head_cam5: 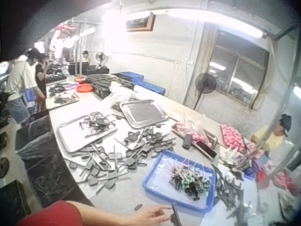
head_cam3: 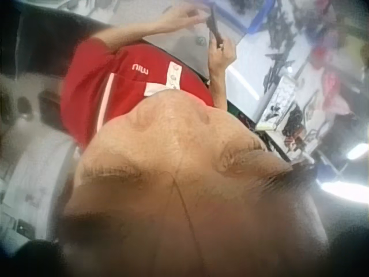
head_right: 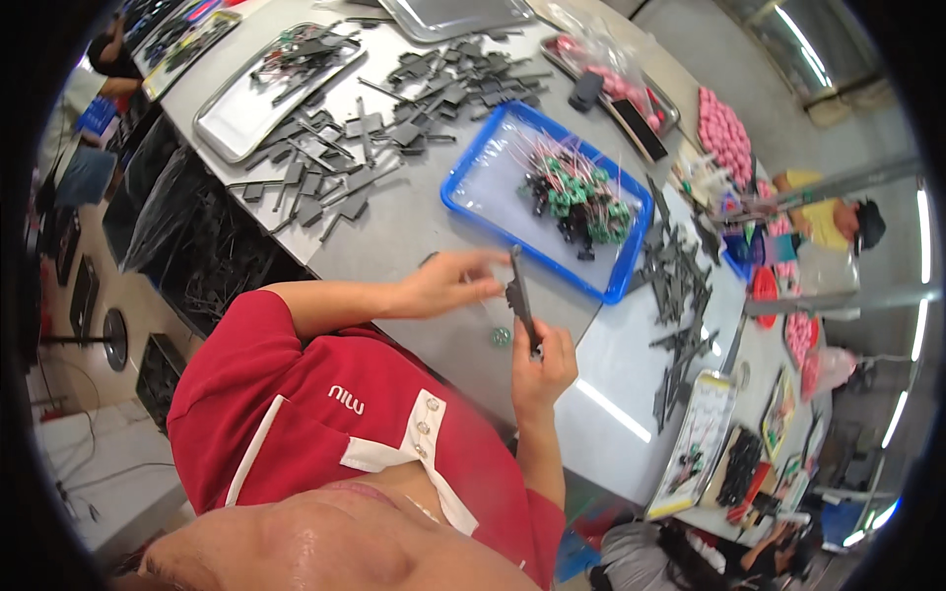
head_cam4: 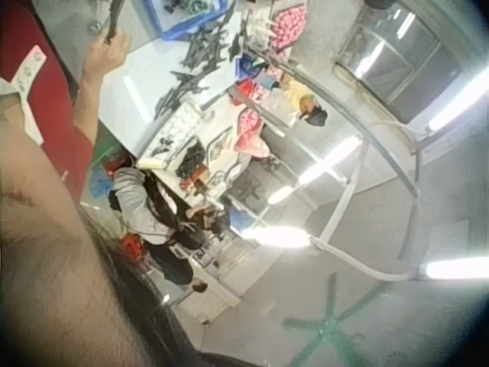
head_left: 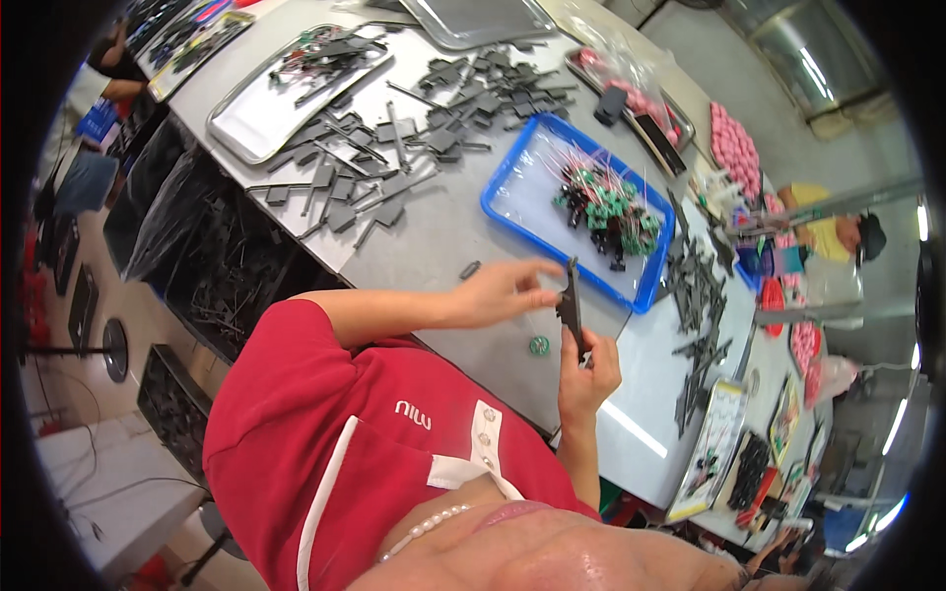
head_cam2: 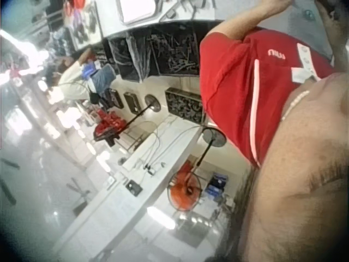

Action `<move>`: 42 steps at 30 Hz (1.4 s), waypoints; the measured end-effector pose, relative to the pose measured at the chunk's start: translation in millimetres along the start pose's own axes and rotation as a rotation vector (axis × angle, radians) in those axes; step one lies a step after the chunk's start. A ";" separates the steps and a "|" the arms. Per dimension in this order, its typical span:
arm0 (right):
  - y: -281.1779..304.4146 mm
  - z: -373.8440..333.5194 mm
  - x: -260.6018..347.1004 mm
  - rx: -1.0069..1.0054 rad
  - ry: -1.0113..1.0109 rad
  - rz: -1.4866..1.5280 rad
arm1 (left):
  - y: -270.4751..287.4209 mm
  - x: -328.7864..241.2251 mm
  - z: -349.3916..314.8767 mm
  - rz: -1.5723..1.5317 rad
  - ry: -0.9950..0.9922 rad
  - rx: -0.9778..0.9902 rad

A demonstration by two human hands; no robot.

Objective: Assembling small electronic components and wiring into plastic housings at a workbench.

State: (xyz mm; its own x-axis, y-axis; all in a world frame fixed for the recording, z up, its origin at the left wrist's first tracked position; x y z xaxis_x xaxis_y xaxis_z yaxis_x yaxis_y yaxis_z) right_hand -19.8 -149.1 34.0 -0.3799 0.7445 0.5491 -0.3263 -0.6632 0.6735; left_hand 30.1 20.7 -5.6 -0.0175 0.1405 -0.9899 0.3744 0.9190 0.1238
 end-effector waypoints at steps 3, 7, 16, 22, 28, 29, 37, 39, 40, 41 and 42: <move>-11.8 -0.6 34.0 0.125 0.281 0.114 | -18.5 -6.5 -27.6 -0.476 -0.008 0.192; -12.6 11.7 44.9 0.154 0.211 0.539 | 32.3 -27.1 -36.7 -1.036 -0.004 -0.007; -6.5 30.9 62.9 0.416 -0.164 1.383 | 298.0 -94.2 -33.7 0.023 -0.328 -0.833; 0.5 49.2 101.5 0.677 -0.176 1.513 | 507.5 2.4 -64.4 0.898 0.196 -1.241; 23.3 67.4 169.9 0.780 0.109 1.479 | 549.9 132.2 -57.3 0.905 0.592 -1.053; 26.6 67.1 180.8 0.865 0.205 1.531 | 566.1 153.1 -64.6 0.942 0.580 -0.961; 45.3 78.2 189.2 1.223 -0.064 1.896 | 489.0 89.7 -41.5 1.052 0.716 -1.298; 43.7 76.3 182.8 1.180 -0.028 1.946 | 482.8 81.5 -16.4 1.197 0.617 -1.305; 43.1 74.3 178.1 1.145 -0.019 1.963 | 473.4 82.6 9.9 1.205 0.521 -1.229; 42.6 72.4 173.2 1.111 -0.006 1.978 | 462.8 81.8 32.7 1.208 0.424 -1.155; 38.0 67.1 163.2 1.099 -0.007 1.980 | 447.6 77.6 49.1 1.240 0.198 -1.103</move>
State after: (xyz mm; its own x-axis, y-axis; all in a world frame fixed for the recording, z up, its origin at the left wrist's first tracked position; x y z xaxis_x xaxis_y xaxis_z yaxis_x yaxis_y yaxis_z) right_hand -36.2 -47.7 182.4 0.4818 -0.5794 0.6574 0.7839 -0.0504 -0.6188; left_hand 241.9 424.9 -30.4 -0.3713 0.8944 -0.2493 -0.5367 0.0124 0.8437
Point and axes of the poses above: each hand's wrist, its own z-axis towards the middle knuckle, its own y-axis out of the back of the hand, x = y × z, the point moved 5 cm from there along z, towards the middle knuckle, and after that the axes turned 4 degrees about y, right-handed, at the moved point
